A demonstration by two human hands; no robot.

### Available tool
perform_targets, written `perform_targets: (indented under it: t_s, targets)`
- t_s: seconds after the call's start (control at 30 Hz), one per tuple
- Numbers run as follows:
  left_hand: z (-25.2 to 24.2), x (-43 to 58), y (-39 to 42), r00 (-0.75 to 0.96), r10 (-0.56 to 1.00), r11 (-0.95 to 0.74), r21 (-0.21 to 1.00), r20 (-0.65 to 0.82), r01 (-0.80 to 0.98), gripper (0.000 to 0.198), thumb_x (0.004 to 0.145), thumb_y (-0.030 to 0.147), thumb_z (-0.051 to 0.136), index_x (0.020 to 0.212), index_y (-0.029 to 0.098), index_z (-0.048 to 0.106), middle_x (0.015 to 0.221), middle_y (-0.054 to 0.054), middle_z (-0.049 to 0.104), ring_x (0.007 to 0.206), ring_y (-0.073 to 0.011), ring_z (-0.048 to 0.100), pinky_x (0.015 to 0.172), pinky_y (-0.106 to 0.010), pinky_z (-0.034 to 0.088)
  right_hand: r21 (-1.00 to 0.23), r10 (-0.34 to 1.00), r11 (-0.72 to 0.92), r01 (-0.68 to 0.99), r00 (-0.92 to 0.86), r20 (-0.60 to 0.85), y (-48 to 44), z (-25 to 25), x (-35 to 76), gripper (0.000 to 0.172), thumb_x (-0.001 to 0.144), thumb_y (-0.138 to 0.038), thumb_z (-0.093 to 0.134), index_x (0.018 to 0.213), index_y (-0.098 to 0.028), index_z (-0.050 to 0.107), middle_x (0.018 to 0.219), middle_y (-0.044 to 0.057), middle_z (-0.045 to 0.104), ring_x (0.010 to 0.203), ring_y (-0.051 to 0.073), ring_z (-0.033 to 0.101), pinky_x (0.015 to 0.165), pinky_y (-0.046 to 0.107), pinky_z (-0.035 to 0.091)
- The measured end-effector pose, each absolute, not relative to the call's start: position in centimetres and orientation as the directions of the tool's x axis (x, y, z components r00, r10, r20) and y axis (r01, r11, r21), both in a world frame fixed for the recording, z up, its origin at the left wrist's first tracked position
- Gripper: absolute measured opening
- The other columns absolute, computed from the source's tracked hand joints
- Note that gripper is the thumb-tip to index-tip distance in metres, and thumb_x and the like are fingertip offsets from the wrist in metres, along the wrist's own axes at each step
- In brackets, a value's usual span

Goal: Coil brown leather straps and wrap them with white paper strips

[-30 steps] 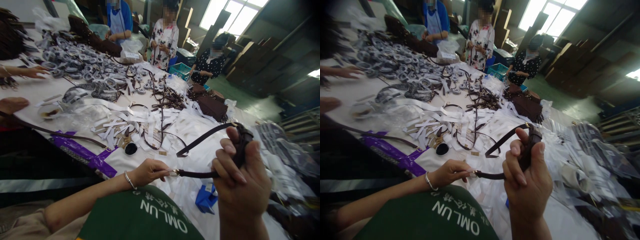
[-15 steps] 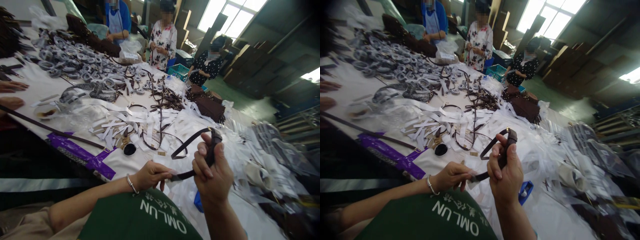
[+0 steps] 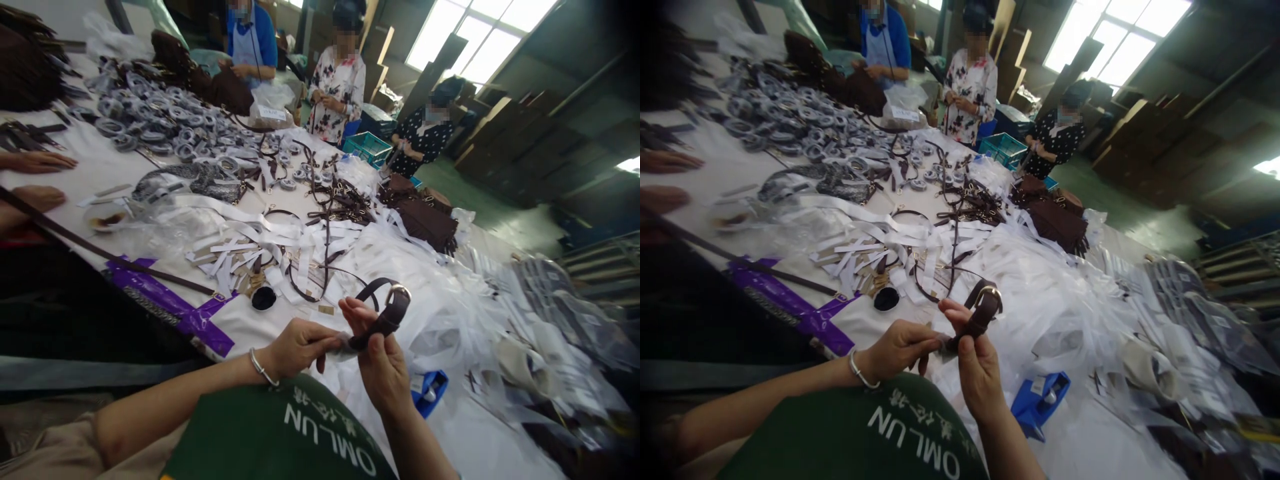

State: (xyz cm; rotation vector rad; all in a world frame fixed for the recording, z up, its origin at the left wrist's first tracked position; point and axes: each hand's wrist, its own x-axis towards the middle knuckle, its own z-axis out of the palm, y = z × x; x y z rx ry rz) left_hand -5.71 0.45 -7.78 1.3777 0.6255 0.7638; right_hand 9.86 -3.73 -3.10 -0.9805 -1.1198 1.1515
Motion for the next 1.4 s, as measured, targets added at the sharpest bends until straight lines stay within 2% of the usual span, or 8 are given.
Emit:
perform_targets:
  t_s: [0.17,0.37,0.47,0.6,0.8,0.97,1.27,1.4]
  targets:
    - [-7.4,-6.3,0.8,0.625,0.759,-0.175,0.982,0.184,-0.077,0.033,0.091,0.036,0.053,0.095,0.009,0.072,0.063,-0.005,0.066,0.050,-0.0091,0.059,0.050,-0.017,0.048,-0.998,0.982,-0.031,-0.054,-0.187,-0.021,-4.9,-2.8,11.0,0.027,0.087,-0.033,0.056,0.113,-0.030,0.065,0.149,0.002,0.036,0.137,0.030,0.032,0.113,0.053,0.024]
    - [-7.4,-6.4,1.4,0.636,0.713,-0.354,0.935,0.297,-0.040,0.033,0.092,0.032,0.053,0.107,0.009,0.069,0.082,-0.011,0.071,0.063,-0.0123,0.063,0.063,-0.022,0.052,-0.965,1.000,0.018,-0.260,-0.001,0.019,-4.8,-2.8,11.8,0.040,0.085,-0.048,0.056,0.121,-0.030,0.060,0.147,0.006,0.040,0.134,0.033,0.036,0.113,0.056,0.024]
    - [-7.4,-6.2,1.7,0.658,0.739,-0.201,0.980,0.147,0.007,0.036,0.092,0.037,0.052,0.105,0.009,0.070,0.068,-0.007,0.068,0.054,-0.0106,0.059,0.054,-0.020,0.048,-0.962,0.999,0.039,-0.269,0.024,0.034,-4.9,-3.7,12.1,0.033,0.087,-0.043,0.055,0.117,-0.029,0.062,0.146,0.006,0.041,0.133,0.031,0.038,0.112,0.055,0.026]
    - [-7.8,-6.2,1.8,0.746,0.660,0.088,0.995,-0.085,0.036,0.037,0.088,0.041,0.056,0.096,0.009,0.072,0.061,-0.004,0.064,0.048,-0.0084,0.055,0.042,-0.015,0.039,-0.969,1.000,-0.003,-0.247,0.021,-0.008,-5.3,-5.0,12.1,0.029,0.086,-0.039,0.059,0.113,-0.029,0.064,0.142,0.006,0.047,0.130,0.031,0.042,0.109,0.055,0.033]
    - [-8.3,-5.1,0.9,0.739,0.635,0.304,0.952,-0.228,0.032,0.039,0.080,0.038,0.066,0.106,0.010,0.067,0.056,0.001,0.059,0.045,-0.0082,0.054,0.039,-0.014,0.037,-0.928,0.925,-0.017,-0.373,0.346,-0.156,-5.8,-7.2,10.3,0.027,0.089,-0.041,0.054,0.111,-0.030,0.063,0.131,0.003,0.057,0.123,0.023,0.050,0.107,0.046,0.037]
    - [-7.8,-3.6,0.9,0.695,0.685,0.340,0.940,-0.221,-0.036,0.037,0.078,0.040,0.068,0.099,0.009,0.068,0.065,-0.001,0.063,0.041,-0.0063,0.052,0.037,-0.015,0.035,-0.946,0.911,-0.065,-0.317,0.369,-0.186,-6.3,-8.7,9.2,0.035,0.084,-0.041,0.062,0.116,-0.027,0.063,0.131,0.006,0.058,0.123,0.024,0.049,0.111,0.047,0.029]
    - [-10.0,-4.5,2.6,0.781,0.619,0.121,0.993,-0.077,0.002,0.032,0.079,0.038,0.068,0.097,0.011,0.069,0.063,0.000,0.059,0.050,-0.0074,0.053,0.048,-0.017,0.041,-0.847,0.885,-0.217,-0.485,0.267,-0.380,-7.5,-8.4,9.0,0.038,0.080,-0.033,0.069,0.116,-0.023,0.063,0.114,0.005,0.068,0.110,0.022,0.059,0.106,0.043,0.036]
    - [-11.0,-4.5,3.5,0.863,0.494,0.201,0.980,-0.103,0.002,0.033,0.078,0.036,0.069,0.098,0.010,0.066,0.066,0.000,0.058,0.053,-0.0081,0.053,0.051,-0.018,0.043,-0.755,0.881,-0.170,-0.634,0.245,-0.405,-7.6,-8.9,8.4,0.040,0.079,-0.034,0.070,0.118,-0.026,0.062,0.119,0.004,0.066,0.115,0.021,0.056,0.107,0.040,0.035]
